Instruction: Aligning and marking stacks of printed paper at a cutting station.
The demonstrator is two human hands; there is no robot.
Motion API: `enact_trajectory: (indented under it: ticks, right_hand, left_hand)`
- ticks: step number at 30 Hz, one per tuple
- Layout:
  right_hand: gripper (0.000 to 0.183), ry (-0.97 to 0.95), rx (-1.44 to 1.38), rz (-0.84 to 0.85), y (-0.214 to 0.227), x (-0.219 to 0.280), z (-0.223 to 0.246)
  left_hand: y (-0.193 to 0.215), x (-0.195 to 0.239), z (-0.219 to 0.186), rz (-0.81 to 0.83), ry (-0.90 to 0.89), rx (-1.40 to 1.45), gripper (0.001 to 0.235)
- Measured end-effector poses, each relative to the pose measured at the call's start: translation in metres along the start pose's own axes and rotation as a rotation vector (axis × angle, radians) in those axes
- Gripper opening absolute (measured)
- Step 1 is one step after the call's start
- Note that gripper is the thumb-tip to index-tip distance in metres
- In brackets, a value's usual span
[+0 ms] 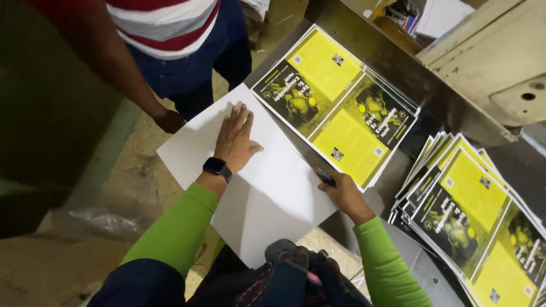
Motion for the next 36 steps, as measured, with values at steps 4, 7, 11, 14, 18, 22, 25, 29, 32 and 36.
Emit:
enact_trajectory:
  ticks: [4, 7, 11, 14, 18, 22, 25, 29, 32, 36]
  right_hand:
    - [0.047, 0.114, 0.129, -0.082, 0.016, 0.002, 0.013]
    - [0.047, 0.129, 0.136, -0.187, 0.023, -0.001, 0.023]
    - [0.041, 0.217, 0.007, -0.115, -0.002, -0.033, 0.069]
    - [0.038, 0.362, 0.004, -0.083, -0.029, -0.066, 0.111]
    - [0.032, 0.478, -0.127, -0.208, -0.045, -0.109, 0.156]
    - [0.032, 0.464, -0.128, -0.284, -0.060, -0.142, 0.176]
    - [0.030, 0.434, -0.091, -0.285, -0.067, -0.156, 0.176]
    - [0.030, 0.417, -0.120, -0.292, -0.064, -0.160, 0.179]
    - [0.029, 0.418, -0.109, -0.283, -0.064, -0.160, 0.182]
    - [0.028, 0.440, -0.120, -0.257, -0.066, -0.162, 0.182]
  left_hand:
    - [-0.014, 0.008, 0.008, 0.073, -0.001, 0.042, 0.095]
    - [-0.015, 0.016, 0.011, 0.096, 0.016, 0.081, 0.098]
    - [-0.010, 0.026, 0.012, 0.042, 0.038, 0.144, 0.096]
    - [-0.012, 0.025, 0.014, 0.138, 0.117, 0.137, 0.095]
    - [-0.015, 0.022, 0.015, 0.234, 0.127, 0.093, 0.097]
    - [-0.017, 0.020, 0.016, 0.239, 0.123, 0.112, 0.097]
    - [-0.022, 0.019, 0.017, 0.243, 0.123, 0.088, 0.098]
    - [-0.022, 0.019, 0.016, 0.251, 0.120, 0.108, 0.098]
    - [-0.023, 0.017, 0.017, 0.257, 0.118, 0.102, 0.098]
    - [-0.023, 0.018, 0.016, 0.222, 0.115, 0.109, 0.098]
Point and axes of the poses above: each hand's wrist, its own x-axis away from the middle knuckle, its own y-axis out of the back of the hand, z = x × y, the point moved 9 cm from there along -x, towards the middle knuckle, and after that the axes turned 3 degrees about -x, right-handed, at the moved point
